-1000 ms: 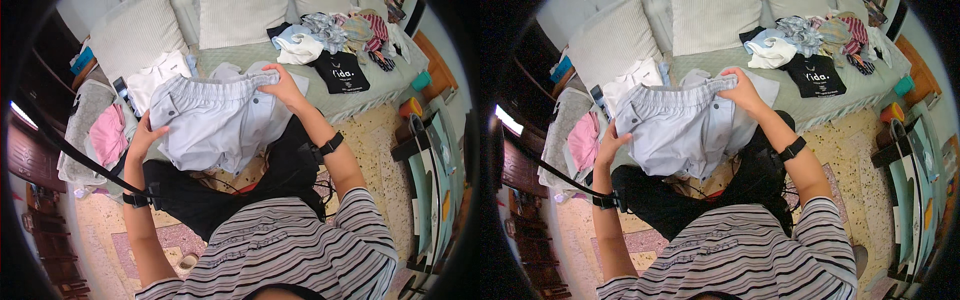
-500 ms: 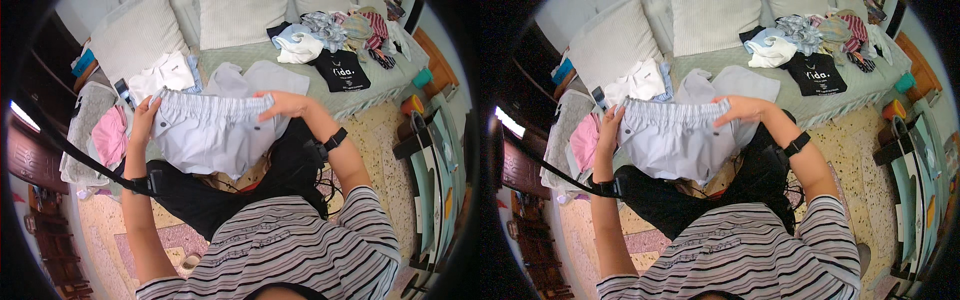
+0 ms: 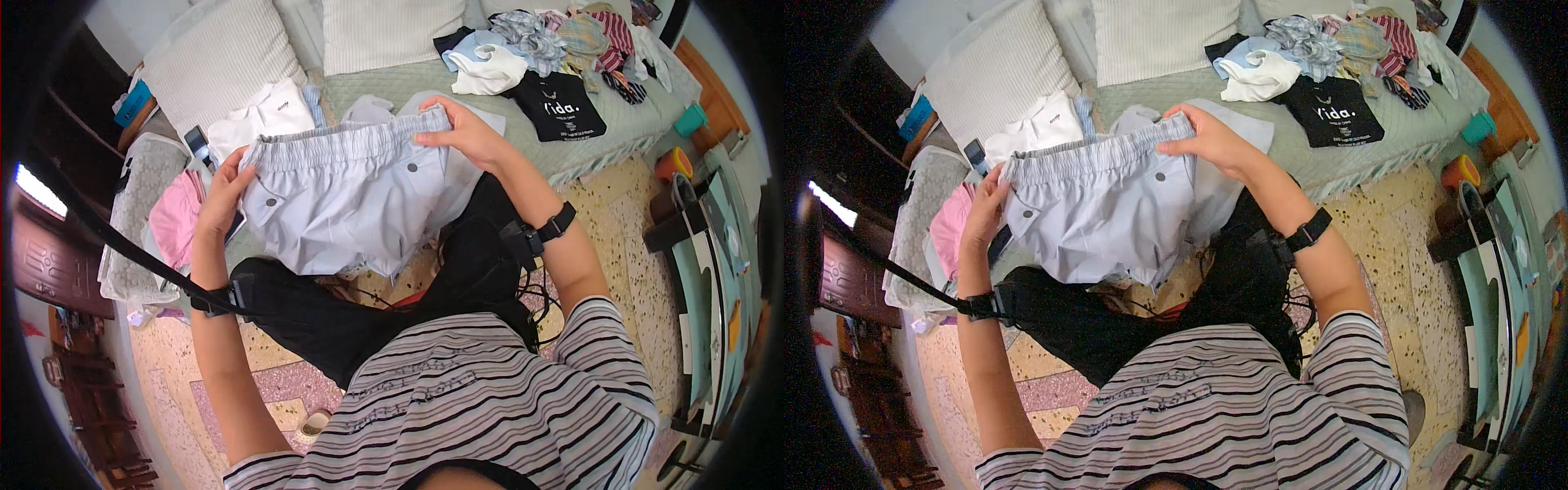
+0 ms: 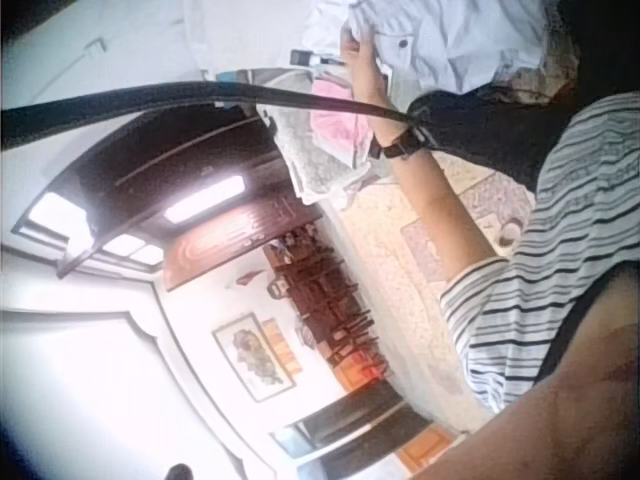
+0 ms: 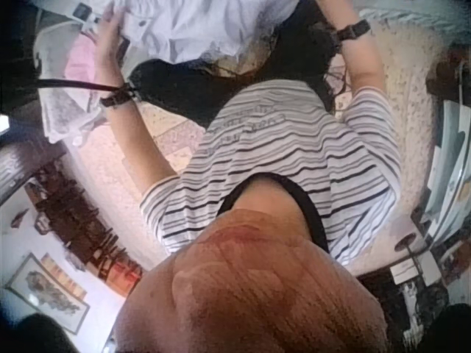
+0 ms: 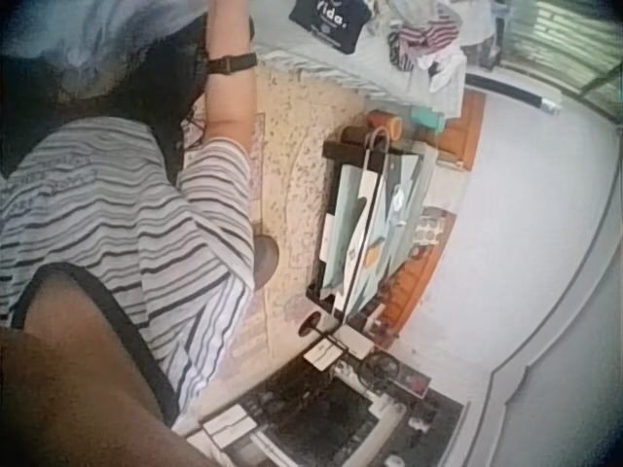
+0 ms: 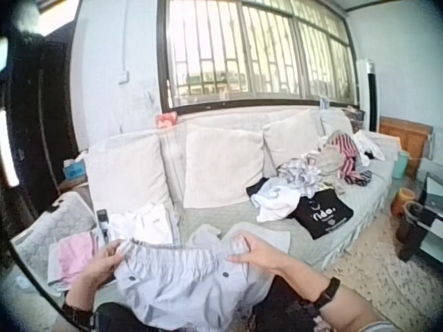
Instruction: Folding various items of laundry including a pink shirt, grey trousers, and a white top on a bed.
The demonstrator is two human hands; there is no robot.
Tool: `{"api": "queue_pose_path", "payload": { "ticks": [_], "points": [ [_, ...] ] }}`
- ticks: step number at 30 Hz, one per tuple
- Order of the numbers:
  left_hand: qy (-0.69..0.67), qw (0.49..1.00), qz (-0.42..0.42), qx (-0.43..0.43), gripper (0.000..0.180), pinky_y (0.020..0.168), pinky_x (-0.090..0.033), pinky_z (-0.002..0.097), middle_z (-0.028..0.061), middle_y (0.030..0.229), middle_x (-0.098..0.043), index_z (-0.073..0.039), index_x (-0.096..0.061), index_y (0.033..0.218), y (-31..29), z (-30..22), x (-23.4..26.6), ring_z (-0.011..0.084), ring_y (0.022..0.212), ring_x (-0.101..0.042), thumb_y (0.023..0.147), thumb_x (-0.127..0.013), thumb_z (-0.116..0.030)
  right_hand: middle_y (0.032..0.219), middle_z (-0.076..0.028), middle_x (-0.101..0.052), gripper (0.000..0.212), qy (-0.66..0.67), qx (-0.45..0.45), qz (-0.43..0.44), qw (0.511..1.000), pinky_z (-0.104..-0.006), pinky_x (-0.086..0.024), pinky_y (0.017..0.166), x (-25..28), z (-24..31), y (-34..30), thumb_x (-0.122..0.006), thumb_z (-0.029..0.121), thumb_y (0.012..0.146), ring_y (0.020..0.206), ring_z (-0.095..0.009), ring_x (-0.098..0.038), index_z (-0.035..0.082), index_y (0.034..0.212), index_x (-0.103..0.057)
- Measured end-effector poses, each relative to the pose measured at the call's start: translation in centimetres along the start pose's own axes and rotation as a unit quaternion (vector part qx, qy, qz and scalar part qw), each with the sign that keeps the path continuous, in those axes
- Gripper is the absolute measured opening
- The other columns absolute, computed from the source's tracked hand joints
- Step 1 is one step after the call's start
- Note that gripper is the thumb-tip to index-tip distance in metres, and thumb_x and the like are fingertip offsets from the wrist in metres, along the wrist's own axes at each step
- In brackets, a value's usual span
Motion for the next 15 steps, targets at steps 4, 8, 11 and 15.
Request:
{"api": "queue_pose_path", "payload": {
  "ticks": [4, 8, 11, 15],
  "points": [
    [0.242, 0.970, 0.033, -0.004, 0.033, 0.077, -0.043, 0.0212, 0.0028, 0.097, -0.062, 0.002, -0.056, 0.111, 0.0, -1.0, -0.2, 0.0086, 0.084, -0.055, 0.081, -0.065, -0.011, 0.095, 0.000, -0.058, 0.038, -0.017, 0.002, -0.063, 0.998, -0.0230, -0.043, 0.080, -1.5, 0.6, -0.5, -0.069, 0.007, 0.077, 0.089, -0.008, -0.055, 0.007, 0.107, -0.048],
    [0.464, 0.873, -0.107, -0.107, 0.027, 0.067, -0.042, 0.0223, 0.0013, 0.089, -0.060, 0.000, -0.054, 0.108, 1.4, -0.1, 0.9, 0.0081, 0.075, -0.051, 0.085, -0.060, -0.012, 0.095, -0.001, -0.057, 0.038, 0.029, -0.025, -0.045, 0.998, -0.0229, -0.042, 0.081, -5.4, 1.2, -2.5, -0.069, 0.008, 0.077, 0.090, -0.009, -0.053, 0.006, 0.108, -0.047],
    [0.220, 0.937, -0.215, -0.164, 0.027, 0.065, -0.041, 0.0220, 0.0016, 0.090, -0.059, -0.001, -0.051, 0.112, 2.2, 2.6, 0.7, 0.0080, 0.074, -0.049, 0.088, -0.056, -0.012, 0.102, -0.003, -0.051, 0.038, -0.121, 0.055, 0.188, 0.973, -0.0263, -0.040, 0.084, -10.6, 1.6, -4.7, -0.066, 0.008, 0.078, 0.098, -0.012, -0.048, 0.006, 0.110, -0.045],
    [-0.083, 0.988, -0.080, -0.102, 0.026, 0.089, -0.041, 0.0268, 0.0112, 0.123, -0.052, -0.007, -0.046, 0.119, 2.3, 6.0, -2.2, 0.0153, 0.106, -0.050, 0.094, -0.044, -0.013, 0.108, -0.005, -0.045, 0.039, -0.066, 0.158, 0.330, 0.928, -0.0291, -0.037, 0.088, -16.9, 0.6, -6.0, -0.059, 0.003, 0.080, 0.100, -0.015, -0.045, 0.007, 0.115, -0.040]
  ]
}}
Point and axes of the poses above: each hand's wrist, its own y-axis towards the middle knuckle, its own x-axis out of the back of the hand, z = x × y, the point moved 3 cm from there along y, towards the middle knuckle
